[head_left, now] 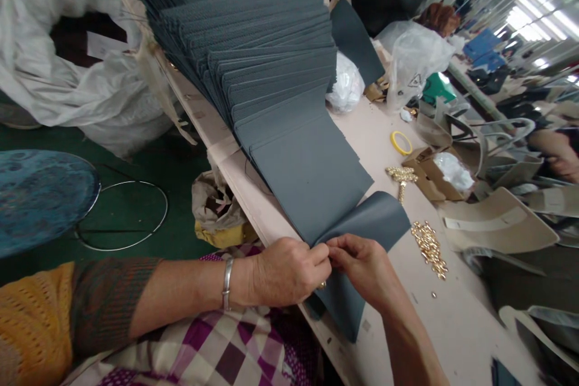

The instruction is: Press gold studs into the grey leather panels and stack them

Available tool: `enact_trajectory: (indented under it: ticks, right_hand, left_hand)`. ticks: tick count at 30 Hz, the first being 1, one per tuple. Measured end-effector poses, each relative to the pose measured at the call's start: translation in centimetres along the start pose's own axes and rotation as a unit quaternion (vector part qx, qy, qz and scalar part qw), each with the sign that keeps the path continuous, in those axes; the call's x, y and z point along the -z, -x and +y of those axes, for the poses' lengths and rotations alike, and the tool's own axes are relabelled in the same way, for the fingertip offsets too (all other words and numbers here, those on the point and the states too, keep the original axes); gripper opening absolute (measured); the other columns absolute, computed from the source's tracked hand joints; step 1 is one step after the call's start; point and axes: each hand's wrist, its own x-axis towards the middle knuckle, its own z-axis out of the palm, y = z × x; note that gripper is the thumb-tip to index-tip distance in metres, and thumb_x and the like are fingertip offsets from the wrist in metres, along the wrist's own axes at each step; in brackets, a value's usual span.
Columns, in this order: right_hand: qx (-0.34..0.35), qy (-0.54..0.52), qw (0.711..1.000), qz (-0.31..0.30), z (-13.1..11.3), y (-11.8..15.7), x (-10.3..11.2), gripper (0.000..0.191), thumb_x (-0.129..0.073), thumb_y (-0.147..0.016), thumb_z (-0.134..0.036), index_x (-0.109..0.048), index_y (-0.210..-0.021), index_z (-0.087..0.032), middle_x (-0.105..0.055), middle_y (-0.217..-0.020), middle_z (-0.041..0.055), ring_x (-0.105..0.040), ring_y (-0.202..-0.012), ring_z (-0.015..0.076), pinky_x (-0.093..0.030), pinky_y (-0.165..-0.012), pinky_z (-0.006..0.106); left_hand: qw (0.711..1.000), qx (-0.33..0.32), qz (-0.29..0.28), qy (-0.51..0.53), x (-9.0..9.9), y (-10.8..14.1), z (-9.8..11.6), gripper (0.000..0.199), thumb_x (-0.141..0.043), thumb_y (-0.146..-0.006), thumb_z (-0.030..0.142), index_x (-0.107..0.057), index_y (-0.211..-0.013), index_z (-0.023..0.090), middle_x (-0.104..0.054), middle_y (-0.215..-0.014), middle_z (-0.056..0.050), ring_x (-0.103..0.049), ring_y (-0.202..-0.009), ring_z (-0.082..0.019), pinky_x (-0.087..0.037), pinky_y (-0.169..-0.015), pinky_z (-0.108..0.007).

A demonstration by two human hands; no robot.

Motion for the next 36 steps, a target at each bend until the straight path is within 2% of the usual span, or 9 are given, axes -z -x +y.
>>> enact_trajectory:
  ticks: [6, 11, 18, 21, 24, 26, 28, 32, 36]
  right_hand:
    - [-0.015, 0.011, 1.000, 0.002, -0.1, -0.6, 0.3, 0.015, -0.061, -0.076, -0.031, -0.069, -0.071, -0.019, -0.066, -0.060, -0.0001, -0.057, -0.054, 0.0128, -0.041, -0.050, 0.023]
    - [-0.074, -0.022, 0.997, -0.029, 0.0, -1.6, 0.6, 0.013, -0.064, -0.073, -0.030, -0.064, -0.066, -0.019, -0.064, -0.054, -0.0003, -0.058, -0.049, 0.0131, -0.042, -0.047, 0.023]
    - [-0.096, 0.010, 0.995, -0.037, -1.5, -2.1, 1.3, 0.010, -0.072, -0.068, -0.026, -0.065, -0.063, -0.019, -0.061, -0.049, -0.0023, -0.056, -0.048, 0.0118, -0.037, -0.044, 0.021]
    - [-0.066, 0.023, 0.997, 0.025, -1.7, -0.9, 1.1, 0.010, -0.073, -0.070, -0.028, -0.067, -0.067, -0.020, -0.062, -0.055, -0.0027, -0.057, -0.054, 0.0124, -0.039, -0.049, 0.022]
    - [-0.016, 0.056, 0.985, 0.162, -0.8, 1.5, 0.6, 0.014, -0.071, -0.076, -0.031, -0.070, -0.085, -0.020, -0.069, -0.078, 0.0018, -0.062, -0.072, 0.0166, -0.047, -0.066, 0.028]
    - [-0.020, 0.085, 0.955, 0.283, 0.2, 3.5, 0.3, 0.033, -0.069, -0.078, -0.033, -0.067, -0.107, -0.018, -0.068, -0.104, 0.0095, -0.062, -0.095, 0.0232, -0.048, -0.085, 0.036]
    - [-0.047, 0.074, 0.932, 0.352, 1.4, 5.5, 0.0, 0.055, -0.069, -0.077, -0.034, -0.056, -0.128, -0.017, -0.063, -0.117, 0.0137, -0.058, -0.106, 0.0268, -0.045, -0.093, 0.041]
    - [-0.093, -0.048, 0.937, 0.334, 4.7, 9.3, 0.8, 0.060, -0.067, -0.074, -0.028, -0.053, -0.132, -0.023, -0.068, -0.091, 0.0022, -0.063, -0.081, 0.0199, -0.051, -0.077, 0.033]
    - [-0.135, -0.068, 0.910, 0.386, 9.0, 15.3, 5.7, 0.060, -0.064, -0.072, -0.026, -0.054, -0.131, -0.024, -0.069, -0.084, 0.0001, -0.065, -0.076, 0.0193, -0.051, -0.072, 0.032]
  left_hand:
    - [1.000, 0.005, -0.005, 0.012, 0.0, 0.0, 0.0, 0.017, -0.043, -0.093, 0.019, -0.056, -0.103, 0.015, -0.062, -0.093, -0.005, -0.061, -0.067, -0.020, -0.048, -0.051, -0.034]
    - [0.999, 0.007, -0.028, 0.025, 0.2, 0.0, -0.1, 0.017, -0.045, -0.092, 0.019, -0.056, -0.103, 0.015, -0.061, -0.094, -0.005, -0.062, -0.069, -0.020, -0.049, -0.053, -0.033]
    - [0.997, 0.044, -0.054, 0.030, 0.4, -0.4, 0.0, 0.029, -0.050, -0.080, 0.010, -0.058, -0.107, 0.017, -0.061, -0.099, -0.006, -0.064, -0.075, -0.021, -0.052, -0.061, -0.032]
    - [0.996, 0.061, -0.053, 0.028, 0.5, -0.4, 0.2, 0.033, -0.049, -0.079, 0.009, -0.060, -0.109, 0.019, -0.063, -0.102, -0.006, -0.066, -0.080, -0.020, -0.053, -0.065, -0.031]
    - [0.996, 0.077, -0.030, 0.032, 0.3, 0.0, 0.0, 0.040, -0.045, -0.078, 0.006, -0.060, -0.112, 0.020, -0.064, -0.108, -0.006, -0.068, -0.079, -0.020, -0.053, -0.067, -0.030]
    - [0.996, 0.077, -0.008, 0.036, -0.4, 0.3, -0.2, 0.045, -0.043, -0.077, 0.006, -0.059, -0.116, 0.021, -0.064, -0.114, -0.005, -0.069, -0.079, -0.020, -0.053, -0.066, -0.030]
    - [0.997, 0.068, 0.012, 0.039, -1.2, 0.4, -0.1, 0.047, -0.041, -0.077, 0.007, -0.059, -0.117, 0.021, -0.064, -0.116, -0.005, -0.069, -0.079, -0.020, -0.053, -0.065, -0.030]
    - [0.994, 0.027, 0.027, 0.106, -2.2, -0.4, 2.5, 0.037, -0.047, -0.081, 0.015, -0.061, -0.114, 0.024, -0.063, -0.118, -0.006, -0.069, -0.087, -0.022, -0.053, -0.072, -0.031]
    - [0.970, -0.005, 0.007, 0.242, -1.4, -1.4, 6.0, 0.020, -0.053, -0.091, 0.034, -0.061, -0.107, 0.023, -0.063, -0.111, -0.006, -0.064, -0.096, -0.020, -0.049, -0.083, -0.028]
